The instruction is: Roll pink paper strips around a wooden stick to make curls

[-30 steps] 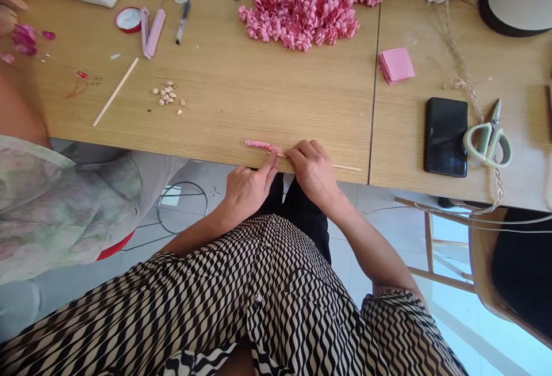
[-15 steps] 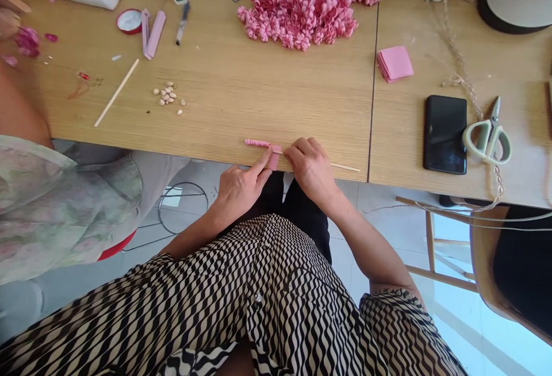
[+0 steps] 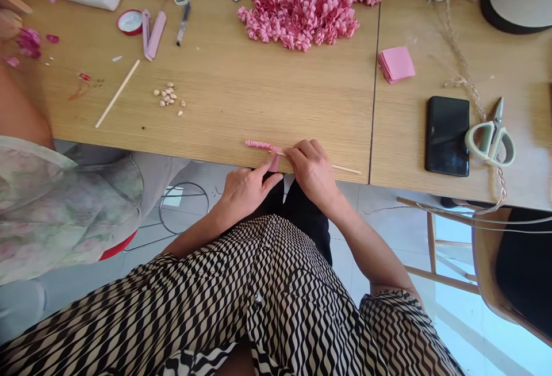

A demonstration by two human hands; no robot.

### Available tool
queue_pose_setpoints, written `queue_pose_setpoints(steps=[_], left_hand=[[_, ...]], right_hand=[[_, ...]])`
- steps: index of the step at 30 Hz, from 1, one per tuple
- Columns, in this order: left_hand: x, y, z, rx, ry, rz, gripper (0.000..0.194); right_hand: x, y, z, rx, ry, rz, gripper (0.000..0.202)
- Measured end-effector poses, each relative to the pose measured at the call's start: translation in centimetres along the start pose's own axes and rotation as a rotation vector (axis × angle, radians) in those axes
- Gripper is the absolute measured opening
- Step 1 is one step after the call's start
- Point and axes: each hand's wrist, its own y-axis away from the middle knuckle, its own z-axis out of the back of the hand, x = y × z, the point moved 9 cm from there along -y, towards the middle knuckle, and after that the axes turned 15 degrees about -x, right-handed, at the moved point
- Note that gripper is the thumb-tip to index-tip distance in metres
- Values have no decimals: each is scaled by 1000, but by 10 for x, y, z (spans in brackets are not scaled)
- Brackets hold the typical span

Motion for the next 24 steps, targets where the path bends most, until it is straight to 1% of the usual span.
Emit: queue_pose_setpoints(steps=[3,7,11,15,21,23,24], left_hand=[[0,-1,-1,-7,17,9,64],[-1,-2,-3,38,16,23,62],[-2,-2,-1,32,50,46,59],[-3,-1,-3,46,55,40,64],[1,-6,-3,-8,116,49,56],[5,-4,1,-40,174,52,51],[9,-2,5,-82,217,60,48]], right_hand=[[0,0,0,-12,0,-9,27],[0,2,0,-18,10,7,25],[2,3,2,-43,43,15,25],[1,2,2,-31,45,-8,25],[-2,-2,0,23,26,-49,26],[-3,-4,-2,52,34,-61,25],[-3,-5,-3,62,39,-64,26]])
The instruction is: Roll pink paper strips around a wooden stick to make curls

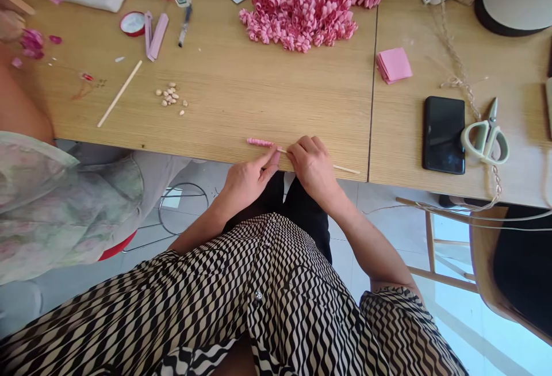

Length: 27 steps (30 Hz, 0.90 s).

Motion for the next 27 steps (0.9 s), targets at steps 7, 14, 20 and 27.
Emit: queue_pose_setpoints(steps=[7,14,20,27], left_hand=[[5,-15,40,-437,193,-151,27],[4,-39,14,-348,207,-247,22],[5,-38,11,-329,238,-275,26],[8,-40,8,-330,227,-261,27]], right_hand=[[1,-1,-1,-3,11,3,25],[1,-1,-1,6,7,11,22],[4,-4,-5,55,115,71,21],[7,-1,-6,55,192,91,21]])
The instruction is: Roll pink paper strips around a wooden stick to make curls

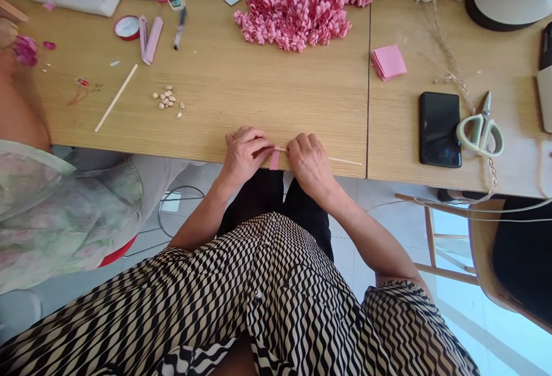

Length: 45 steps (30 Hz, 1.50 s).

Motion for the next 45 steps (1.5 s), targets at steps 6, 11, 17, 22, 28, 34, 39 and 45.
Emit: queue_pose_setpoints(steps=[6,11,17,22,28,34,39,45], left_hand=[[1,1,-1,2,-4,6,27],[2,2,-1,14,-5,17,26],[1,1,2,14,-4,33,27],[2,0,2,-3,-16,33,32],[2,1,0,-6,-5,20,32],[2,2,0,-10,4,29,30],[4,0,3,-34,-1,54,24],[3,0,2,-36,-16,46,28]], right_hand=[[-3,3,2,2,-33,-40,20],[-4,3,4,-19,-66,-50,22],[-4,4,3,-45,-64,-49,22],[-6,5,3,-57,-73,-59,21],[-6,4,4,-68,-74,-53,19],[-5,2,4,-41,-34,-29,21],[-6,2,6,-47,-48,-35,22],[-7,1,7,-62,-29,-41,20]])
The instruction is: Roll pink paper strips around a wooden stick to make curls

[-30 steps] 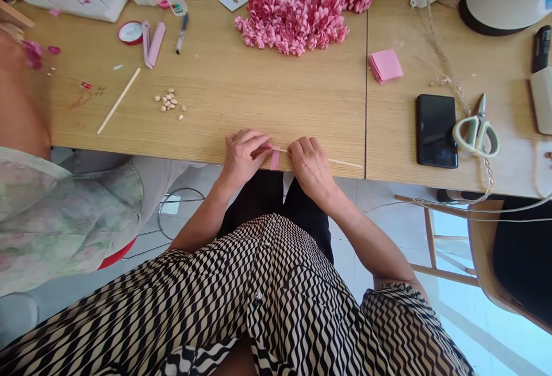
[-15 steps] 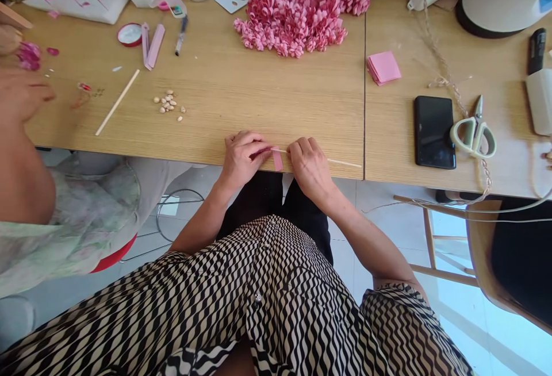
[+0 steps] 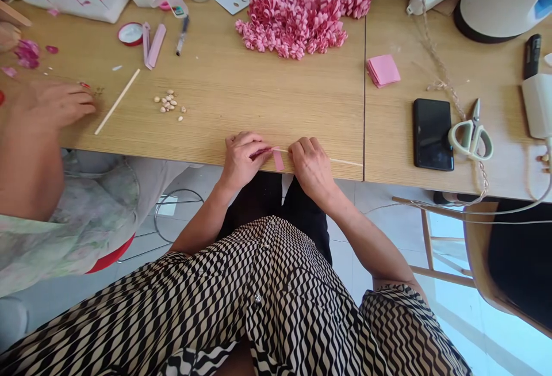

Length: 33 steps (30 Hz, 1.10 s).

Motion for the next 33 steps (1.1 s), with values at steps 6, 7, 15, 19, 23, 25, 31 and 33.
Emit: queue_pose_setpoints(steps=[6,7,15,19,23,25,31,33], left_hand=[[-1,1,2,-49,42,-29,27],[-1,1,2,-61,45,-29,26],[-1,1,4,-99,46,-59,17],[-2,3,9,-134,11,-56,15],[-2,5,9,-143,-28,-24,15],[-2,6,7,-132,-17,-9,13],[0,0,2,-80,30,-2,17],[-1,-4,-2,-20,51,-42,17]], right_hand=[[4,-2,-2,13,26,27,21],[4,-3,-2,16,33,33,20],[-4,-1,9,-18,43,30,18],[-12,4,15,-43,8,-13,19],[-15,7,14,-65,-46,-46,18],[-14,7,13,-70,-63,-43,18],[-7,5,9,-56,-65,-11,19],[-5,6,8,-43,-61,-1,19]])
